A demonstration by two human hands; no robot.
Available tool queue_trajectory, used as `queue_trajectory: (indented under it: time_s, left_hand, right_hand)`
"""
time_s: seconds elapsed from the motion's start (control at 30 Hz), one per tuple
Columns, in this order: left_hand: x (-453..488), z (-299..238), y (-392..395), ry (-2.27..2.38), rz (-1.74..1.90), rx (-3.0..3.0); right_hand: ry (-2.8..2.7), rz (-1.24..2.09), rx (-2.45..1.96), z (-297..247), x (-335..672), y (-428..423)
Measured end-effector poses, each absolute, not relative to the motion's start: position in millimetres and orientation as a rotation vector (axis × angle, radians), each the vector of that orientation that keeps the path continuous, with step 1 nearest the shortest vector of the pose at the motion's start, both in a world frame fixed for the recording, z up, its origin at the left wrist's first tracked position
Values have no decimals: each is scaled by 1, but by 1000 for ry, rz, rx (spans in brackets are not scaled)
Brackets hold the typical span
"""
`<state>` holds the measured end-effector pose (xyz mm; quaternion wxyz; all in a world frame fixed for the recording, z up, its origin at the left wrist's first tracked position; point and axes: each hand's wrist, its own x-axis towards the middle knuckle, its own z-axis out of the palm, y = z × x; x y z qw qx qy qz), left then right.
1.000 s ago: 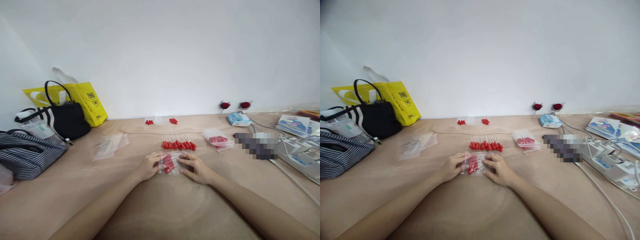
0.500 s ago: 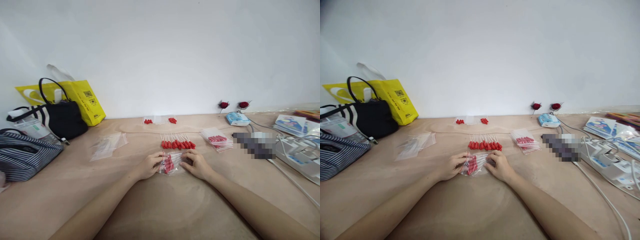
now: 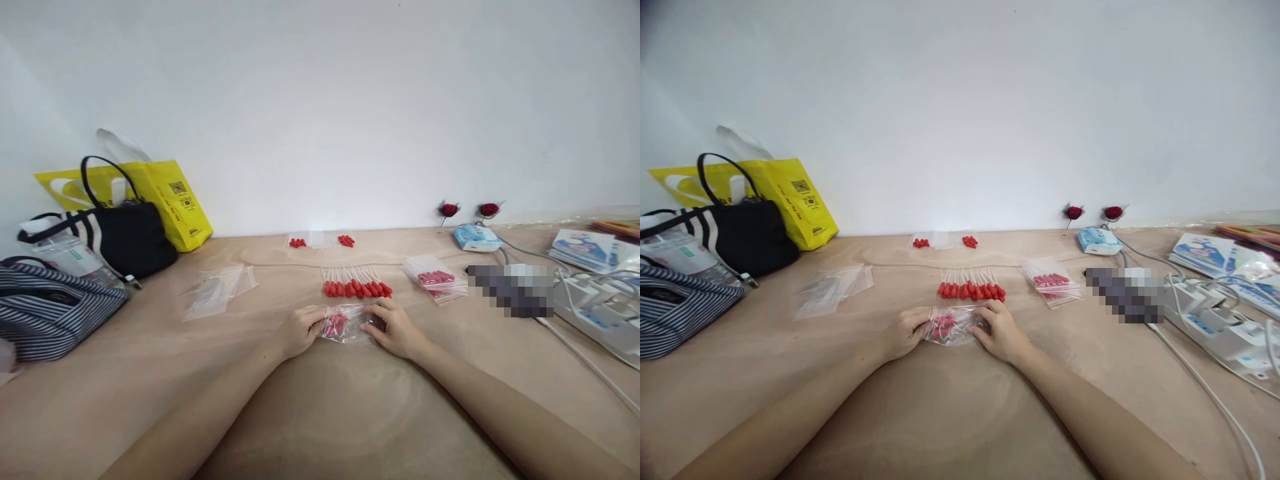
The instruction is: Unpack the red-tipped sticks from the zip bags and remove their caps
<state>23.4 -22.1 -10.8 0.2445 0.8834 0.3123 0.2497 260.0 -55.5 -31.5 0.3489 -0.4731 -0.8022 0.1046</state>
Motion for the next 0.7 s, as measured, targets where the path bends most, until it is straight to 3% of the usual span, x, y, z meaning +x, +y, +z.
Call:
queue_trajectory:
  time_s: [0.33, 0.7]
  left_hand:
    - [22, -6, -16, 631, 609, 2513]
    - [22, -6, -17, 705, 642, 2388]
  right_hand:
    - [-2077, 249, -1243, -34, 257, -52]
    - [-2082, 261, -1259, -35, 257, -53]
